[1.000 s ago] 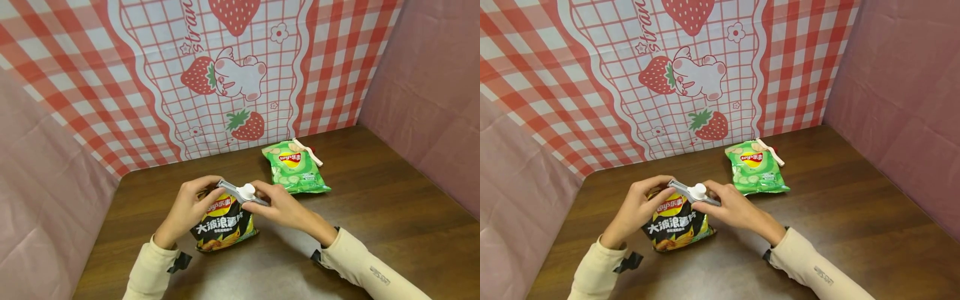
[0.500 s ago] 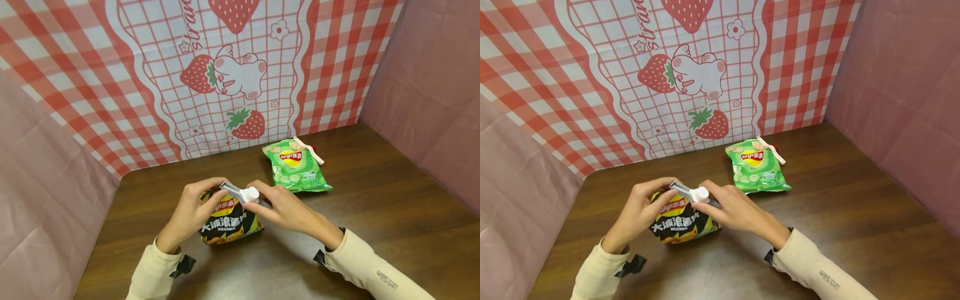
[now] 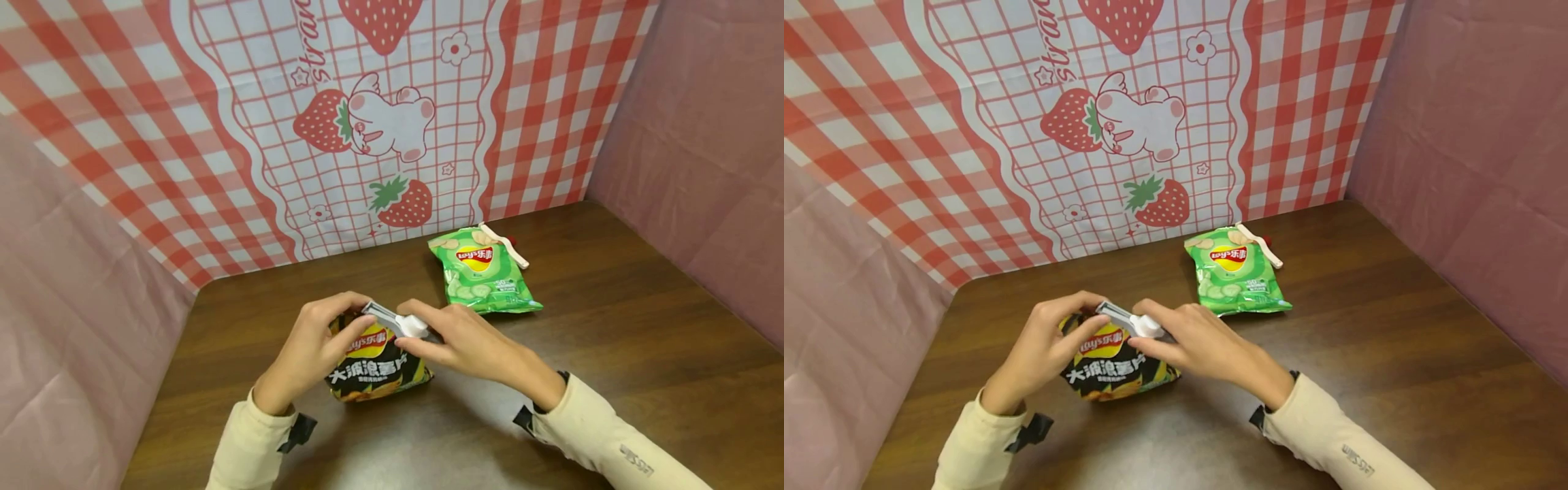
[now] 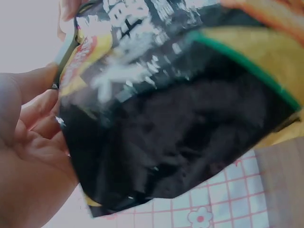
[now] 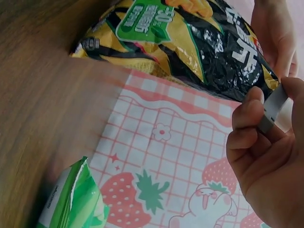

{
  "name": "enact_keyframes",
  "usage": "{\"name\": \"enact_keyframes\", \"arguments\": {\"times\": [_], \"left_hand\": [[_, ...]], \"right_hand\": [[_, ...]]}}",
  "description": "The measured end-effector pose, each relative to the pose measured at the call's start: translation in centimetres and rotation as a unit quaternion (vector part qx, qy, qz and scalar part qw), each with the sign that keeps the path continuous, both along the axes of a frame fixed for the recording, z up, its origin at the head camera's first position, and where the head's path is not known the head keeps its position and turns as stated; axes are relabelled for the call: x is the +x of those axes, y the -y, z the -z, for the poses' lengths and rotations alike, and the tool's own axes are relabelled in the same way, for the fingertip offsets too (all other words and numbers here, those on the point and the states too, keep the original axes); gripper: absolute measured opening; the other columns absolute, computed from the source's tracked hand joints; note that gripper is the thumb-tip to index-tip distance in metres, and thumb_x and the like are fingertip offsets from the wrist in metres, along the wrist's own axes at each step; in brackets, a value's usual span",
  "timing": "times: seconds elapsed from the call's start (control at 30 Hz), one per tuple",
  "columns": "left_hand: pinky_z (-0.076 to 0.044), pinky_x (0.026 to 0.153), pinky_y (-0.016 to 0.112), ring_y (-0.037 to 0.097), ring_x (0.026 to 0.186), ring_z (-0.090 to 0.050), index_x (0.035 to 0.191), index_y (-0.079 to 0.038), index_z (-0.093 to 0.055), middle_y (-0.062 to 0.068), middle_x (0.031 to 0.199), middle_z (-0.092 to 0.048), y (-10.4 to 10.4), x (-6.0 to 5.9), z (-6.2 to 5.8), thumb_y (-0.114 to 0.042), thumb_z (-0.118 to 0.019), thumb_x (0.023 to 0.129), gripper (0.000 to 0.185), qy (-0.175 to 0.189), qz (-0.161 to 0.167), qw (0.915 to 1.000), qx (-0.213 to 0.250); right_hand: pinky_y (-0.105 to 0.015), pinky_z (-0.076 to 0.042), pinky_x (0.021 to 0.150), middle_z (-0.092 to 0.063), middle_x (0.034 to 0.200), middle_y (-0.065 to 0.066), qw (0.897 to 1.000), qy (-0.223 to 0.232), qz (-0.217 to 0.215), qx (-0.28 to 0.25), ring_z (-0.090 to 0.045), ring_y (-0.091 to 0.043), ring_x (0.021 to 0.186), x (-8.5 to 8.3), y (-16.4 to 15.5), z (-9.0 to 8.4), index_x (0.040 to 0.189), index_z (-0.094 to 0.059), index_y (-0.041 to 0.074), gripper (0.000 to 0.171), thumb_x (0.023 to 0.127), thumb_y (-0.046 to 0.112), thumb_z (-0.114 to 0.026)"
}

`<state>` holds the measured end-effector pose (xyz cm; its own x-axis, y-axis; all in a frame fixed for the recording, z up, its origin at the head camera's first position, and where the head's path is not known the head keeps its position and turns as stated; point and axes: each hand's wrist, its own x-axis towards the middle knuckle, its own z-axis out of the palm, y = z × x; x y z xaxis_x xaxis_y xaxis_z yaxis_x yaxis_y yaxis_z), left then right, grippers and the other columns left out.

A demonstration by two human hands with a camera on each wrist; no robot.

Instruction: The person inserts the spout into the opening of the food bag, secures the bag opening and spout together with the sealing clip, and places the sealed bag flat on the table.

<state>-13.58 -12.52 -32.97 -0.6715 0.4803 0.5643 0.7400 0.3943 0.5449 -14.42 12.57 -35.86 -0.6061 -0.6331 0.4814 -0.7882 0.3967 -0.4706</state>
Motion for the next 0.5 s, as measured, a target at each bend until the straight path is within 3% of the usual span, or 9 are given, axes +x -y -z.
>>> {"name": "enact_keyframes", "arguments": {"times": [0.23, 0.5], "left_hand": [[-0.048, 0.060, 0.025, 0.007, 0.071, -0.056, 0.101, -0.015, -0.067, -0.009, 0.087, -0.064, 0.28, 0.03, -0.15, -0.013, -0.068, 0.095, 0.007, 0.012, 0.011, 0.9997, -0.018], [-0.049, 0.063, 0.026, 0.008, 0.072, -0.057, 0.103, -0.015, -0.066, -0.008, 0.087, -0.065, 0.44, -0.49, 0.04, -0.013, -0.067, 0.095, 0.008, 0.020, 0.018, 0.9994, -0.023]], "right_hand": [[-0.018, -0.041, 0.048, -0.055, 0.073, 0.015, 1.000, 0.016, -0.024, 0.004, -0.048, 0.002, 0.055, 0.23, 0.09, -0.04, 0.124, -0.055, 0.024, 0.026, 0.101, 0.033, -0.060], [-0.017, -0.040, 0.047, -0.053, 0.072, 0.015, 1.000, 0.002, -0.015, 0.010, -0.047, 0.002, 0.055, 0.28, 0.14, 0.05, 0.127, -0.052, 0.023, 0.027, 0.102, 0.032, -0.056]]}}
